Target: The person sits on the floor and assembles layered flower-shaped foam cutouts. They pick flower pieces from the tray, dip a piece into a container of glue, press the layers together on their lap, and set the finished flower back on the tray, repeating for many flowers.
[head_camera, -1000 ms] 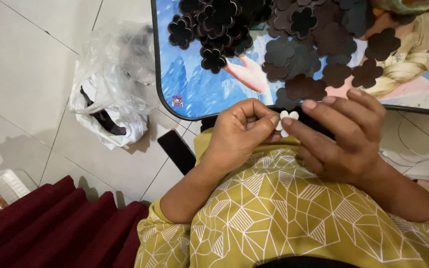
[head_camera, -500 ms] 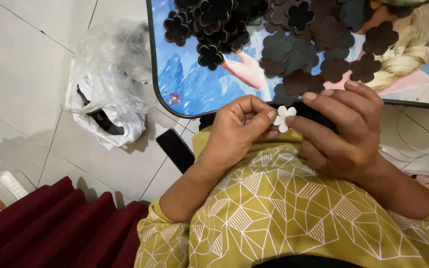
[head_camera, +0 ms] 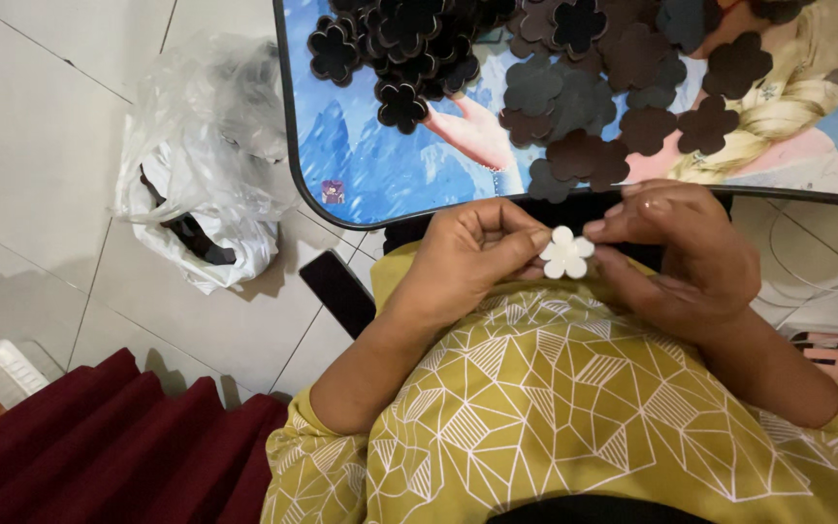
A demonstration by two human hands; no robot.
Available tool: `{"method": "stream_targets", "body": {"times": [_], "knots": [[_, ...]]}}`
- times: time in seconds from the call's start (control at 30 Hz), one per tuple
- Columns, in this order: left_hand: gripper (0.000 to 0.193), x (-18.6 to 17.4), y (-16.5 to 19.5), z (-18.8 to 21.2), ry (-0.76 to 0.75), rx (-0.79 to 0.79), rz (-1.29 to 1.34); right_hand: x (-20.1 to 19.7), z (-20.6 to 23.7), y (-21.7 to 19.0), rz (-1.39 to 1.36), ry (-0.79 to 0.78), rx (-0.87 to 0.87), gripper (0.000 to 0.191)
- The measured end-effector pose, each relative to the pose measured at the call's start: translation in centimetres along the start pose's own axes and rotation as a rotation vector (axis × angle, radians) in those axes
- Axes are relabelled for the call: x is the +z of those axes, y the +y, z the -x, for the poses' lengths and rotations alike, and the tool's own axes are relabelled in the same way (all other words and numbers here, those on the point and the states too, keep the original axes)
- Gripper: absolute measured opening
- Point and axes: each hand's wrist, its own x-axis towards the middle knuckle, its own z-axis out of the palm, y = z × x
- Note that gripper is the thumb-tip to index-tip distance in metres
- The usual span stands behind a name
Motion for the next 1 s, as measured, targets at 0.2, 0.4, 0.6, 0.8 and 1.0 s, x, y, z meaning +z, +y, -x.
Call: {"method": "stream_targets", "body": {"times": [0.2,0.4,0.6,0.8,1.0], "knots": [[0.015,1.6,0.7,-0.3,0.011,0.037,-0.070,0.0,2.1,1.5,-0.104,0.075,-0.043,0.066],[0.020,3.1,2.7,-0.5,0.395,0.679,-1.148,-2.7,4.8,2.9,-0.117,0.298,0.291,0.061],[0.033,4.0,3.0,-2.5,0.419,0.860,-1.396,-3.6,6.1,3.5,-0.153,0.371,0.542,0.053],[0.019,4.0,3.4,-3.7,0.410,0.881,-1.352,-2.7,4.6,2.3,-0.272,0.344,0.512,0.053],[0.012,4.1,4.0,-3.2,0.361,0.797,-1.141,-1.5,2.8,1.6,-0.526,0.116,0.396,0.060]]}}
